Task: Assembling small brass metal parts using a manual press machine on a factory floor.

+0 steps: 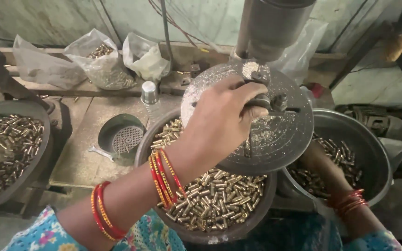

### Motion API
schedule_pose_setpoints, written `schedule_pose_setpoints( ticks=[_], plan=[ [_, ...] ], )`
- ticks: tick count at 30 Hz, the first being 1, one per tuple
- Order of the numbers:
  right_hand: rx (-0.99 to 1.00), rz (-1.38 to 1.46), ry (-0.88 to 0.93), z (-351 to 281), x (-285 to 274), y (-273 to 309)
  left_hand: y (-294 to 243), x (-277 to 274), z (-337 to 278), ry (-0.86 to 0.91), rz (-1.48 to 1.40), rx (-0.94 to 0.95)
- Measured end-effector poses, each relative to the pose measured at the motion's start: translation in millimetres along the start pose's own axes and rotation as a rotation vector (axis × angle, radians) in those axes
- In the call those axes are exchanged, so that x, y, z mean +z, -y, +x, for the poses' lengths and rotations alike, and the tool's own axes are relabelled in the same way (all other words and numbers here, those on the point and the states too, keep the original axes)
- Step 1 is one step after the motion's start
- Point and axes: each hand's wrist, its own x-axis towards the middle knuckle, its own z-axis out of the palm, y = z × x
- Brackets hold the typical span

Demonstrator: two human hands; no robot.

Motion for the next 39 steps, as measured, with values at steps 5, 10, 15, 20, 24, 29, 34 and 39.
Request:
schedule_pose_setpoints(
  ticks=[5, 10, 15, 20, 24, 29, 34, 39],
  plan=[
    [0.099, 0.695, -0.040, -26, -26, 52, 0, -3, 3, 0.064, -0.018, -0.030],
    [0.032, 0.457, -0.089, -20, -13, 20, 0, -12, 1, 0.065, -0.088, 0.041],
    [0.043, 0.441, -0.427, -71, -80, 53, 1, -33, 1, 0.291, -0.082, -0.261],
    [-0.143, 1.088, -0.659, -123, -159, 138, 17, -38, -2, 0.315, -0.159, -0.332],
    [-0.332, 1.447, -0.624, -137, -177, 195, 26, -35, -3, 0.327, -0.315, -0.291],
    [-0.332, 1.456, -0.566, -133, -172, 244, 29, -28, -11, 0.342, -0.770, -0.446],
    [-0.349, 1.063, -0.684, -142, -173, 274, 35, -26, -17, 0.342, -0.950, -0.488],
    [-0.336, 0.729, -0.823, -152, -175, 293, 36, -21, -18, 0.366, -1.028, -0.528]
  ],
)
